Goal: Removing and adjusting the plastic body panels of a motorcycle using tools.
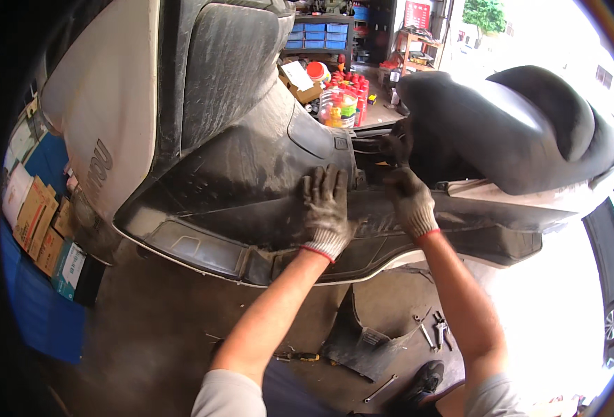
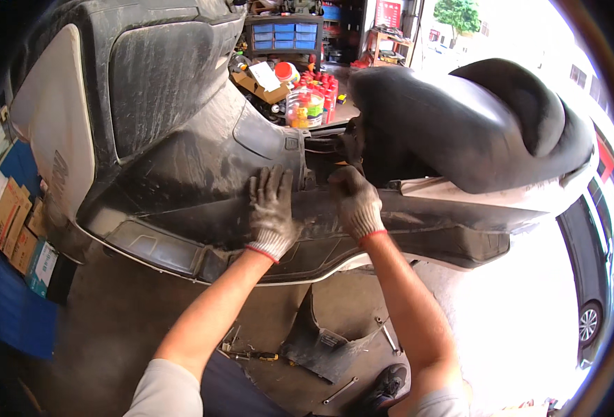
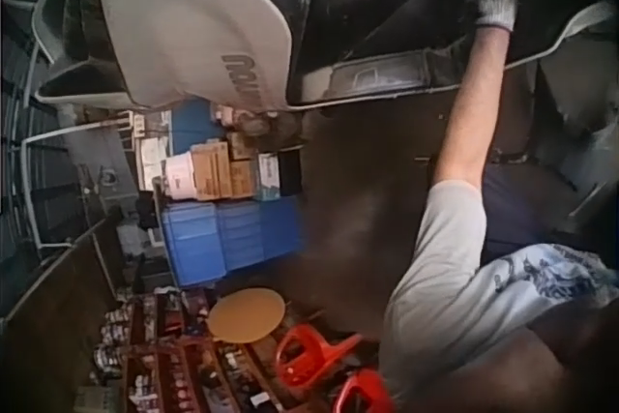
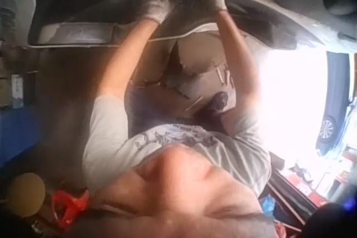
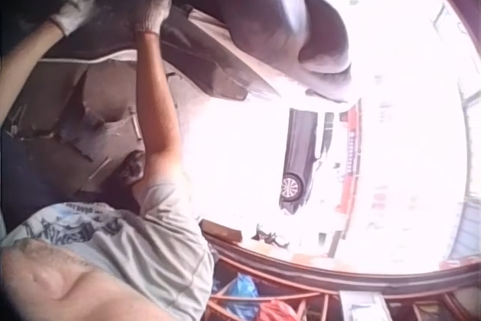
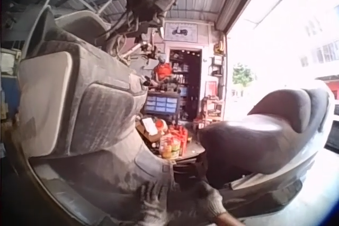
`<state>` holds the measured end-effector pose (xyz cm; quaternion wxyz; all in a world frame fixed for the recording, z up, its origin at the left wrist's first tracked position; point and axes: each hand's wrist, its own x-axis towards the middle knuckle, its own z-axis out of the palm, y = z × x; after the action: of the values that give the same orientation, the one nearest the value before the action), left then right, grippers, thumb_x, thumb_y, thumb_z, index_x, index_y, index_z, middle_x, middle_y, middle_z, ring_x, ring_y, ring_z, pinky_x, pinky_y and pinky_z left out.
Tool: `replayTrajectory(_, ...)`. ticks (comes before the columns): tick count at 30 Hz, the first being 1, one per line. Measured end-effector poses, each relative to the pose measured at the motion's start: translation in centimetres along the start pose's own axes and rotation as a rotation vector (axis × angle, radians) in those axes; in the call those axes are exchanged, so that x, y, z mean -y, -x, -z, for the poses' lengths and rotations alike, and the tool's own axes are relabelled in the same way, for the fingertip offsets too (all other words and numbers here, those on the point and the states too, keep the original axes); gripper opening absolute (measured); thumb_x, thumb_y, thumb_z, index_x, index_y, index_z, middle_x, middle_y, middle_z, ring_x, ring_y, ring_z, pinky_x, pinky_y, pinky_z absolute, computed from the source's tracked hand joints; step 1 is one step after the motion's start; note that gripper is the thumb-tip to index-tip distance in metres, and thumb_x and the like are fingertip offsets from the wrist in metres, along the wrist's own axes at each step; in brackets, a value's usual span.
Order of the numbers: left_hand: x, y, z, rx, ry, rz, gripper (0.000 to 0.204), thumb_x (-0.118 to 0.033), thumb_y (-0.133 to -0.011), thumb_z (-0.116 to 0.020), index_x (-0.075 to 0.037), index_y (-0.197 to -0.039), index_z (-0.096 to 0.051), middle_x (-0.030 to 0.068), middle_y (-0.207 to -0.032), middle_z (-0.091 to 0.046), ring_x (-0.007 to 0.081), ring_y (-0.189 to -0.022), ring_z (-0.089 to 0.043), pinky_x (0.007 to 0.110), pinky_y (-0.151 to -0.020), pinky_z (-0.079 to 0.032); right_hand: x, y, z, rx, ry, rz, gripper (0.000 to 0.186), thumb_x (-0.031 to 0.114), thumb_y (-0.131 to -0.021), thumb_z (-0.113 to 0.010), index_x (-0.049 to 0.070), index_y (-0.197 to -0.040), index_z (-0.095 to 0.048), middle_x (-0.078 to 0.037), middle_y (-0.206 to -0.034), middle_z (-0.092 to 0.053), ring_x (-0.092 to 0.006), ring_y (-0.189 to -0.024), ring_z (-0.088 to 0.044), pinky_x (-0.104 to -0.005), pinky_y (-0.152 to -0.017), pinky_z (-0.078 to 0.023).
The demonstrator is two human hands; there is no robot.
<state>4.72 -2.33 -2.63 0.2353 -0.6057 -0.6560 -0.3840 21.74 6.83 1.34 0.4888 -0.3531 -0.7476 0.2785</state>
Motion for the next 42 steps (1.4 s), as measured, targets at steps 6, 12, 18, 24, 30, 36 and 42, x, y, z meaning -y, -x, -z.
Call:
replayTrajectory(6, -0.1, -0.5, -1.2, 0.061, -0.020, 0.124, 0.105, -0.049, -0.064, -0.088, -0.002, -0.148, -0.045, 0.0159, -0.156, -0.040, 0.0381, -0.149, -0.028, 0.056, -0.123, -0.015, 1.0, -6.4, -1.5, 0.317, 0.103, -0.152, 0.018, 0.021, -0.091, -0.070, 0.011, -0.105, -0.073, -0.008, -0.091, -0.074, -0.0171, -0.083, -0.069, -0.0326, -0.078, -0.055)
replayTrajectory(12, -0.2, -0.4, -2.3, -0.003, 0.056, 0.128, 0.102, -0.047, -0.063, -0.088, -0.002, -0.145, -0.049, 0.0150, -0.154, -0.043, 0.0384, -0.147, -0.031, 0.058, -0.121, -0.019, 1.0, -8.4, -1.4, 0.595, -0.061, -0.308, 0.024, 0.019, -0.087, -0.071, 0.003, -0.105, -0.074, -0.004, -0.085, -0.069, -0.0123, -0.074, -0.063, -0.0280, -0.071, -0.050)
replayTrajectory(18, 0.0, 0.0, -2.7, -0.066, 0.043, 0.100, 0.098, -0.046, -0.062, -0.088, -0.003, -0.142, -0.053, 0.0151, -0.154, -0.044, 0.0377, -0.145, -0.033, 0.057, -0.118, -0.022, 0.8, -8.5, -2.0, 0.690, -0.027, -0.247, 0.025, 0.019, -0.087, -0.069, 0.002, -0.105, -0.075, -0.003, -0.084, -0.068, -0.0117, -0.075, -0.062, -0.0278, -0.071, -0.049)
replayTrajectory(24, 0.1, 0.1, -2.7, -0.060, 0.056, 0.102, 0.099, -0.047, -0.061, -0.087, -0.003, -0.143, -0.053, 0.0149, -0.154, -0.044, 0.0376, -0.144, -0.034, 0.057, -0.118, -0.022, 0.7, -8.8, -2.2, 0.714, -0.061, -0.310, 0.022, 0.013, -0.085, -0.069, 0.003, -0.104, -0.076, -0.003, -0.086, -0.070, -0.0110, -0.075, -0.062, -0.0265, -0.068, -0.049)
replayTrajectory(30, 0.2, 0.2, -3.0, -0.074, 0.075, 0.105, 0.096, -0.046, -0.061, -0.087, -0.003, -0.142, -0.055, 0.0144, -0.154, -0.044, 0.0375, -0.144, -0.035, 0.057, -0.119, -0.022, 1.8, -8.5, -2.4, 0.677, -0.017, -0.291, 0.021, 0.012, -0.085, -0.070, 0.002, -0.103, -0.076, -0.004, -0.086, -0.071, -0.0106, -0.073, -0.061, -0.0263, -0.066, -0.049)
replayTrajectory(36, 0.3, 0.0, -2.4, -0.048, 0.088, 0.115, 0.095, -0.045, -0.062, -0.087, -0.003, -0.141, -0.055, 0.0144, -0.153, -0.046, 0.0368, -0.145, -0.034, 0.055, -0.119, -0.022, 1.5, -8.5, -2.6, 0.663, -0.013, -0.302, 0.022, 0.015, -0.085, -0.072, 0.001, -0.103, -0.075, -0.004, -0.084, -0.070, -0.0109, -0.073, -0.060, -0.0264, -0.067, -0.049)
replayTrajectory(42, 0.3, 0.0, -2.5, -0.023, 0.108, 0.127, 0.094, -0.045, -0.063, -0.087, -0.004, -0.142, -0.055, 0.0141, -0.153, -0.046, 0.0360, -0.145, -0.034, 0.054, -0.119, -0.021, 1.7, -8.5, -2.7, 0.643, 0.020, -0.298, 0.022, 0.015, -0.085, -0.072, 0.001, -0.102, -0.075, -0.003, -0.084, -0.069, -0.0105, -0.072, -0.060, -0.0263, -0.067, -0.049)
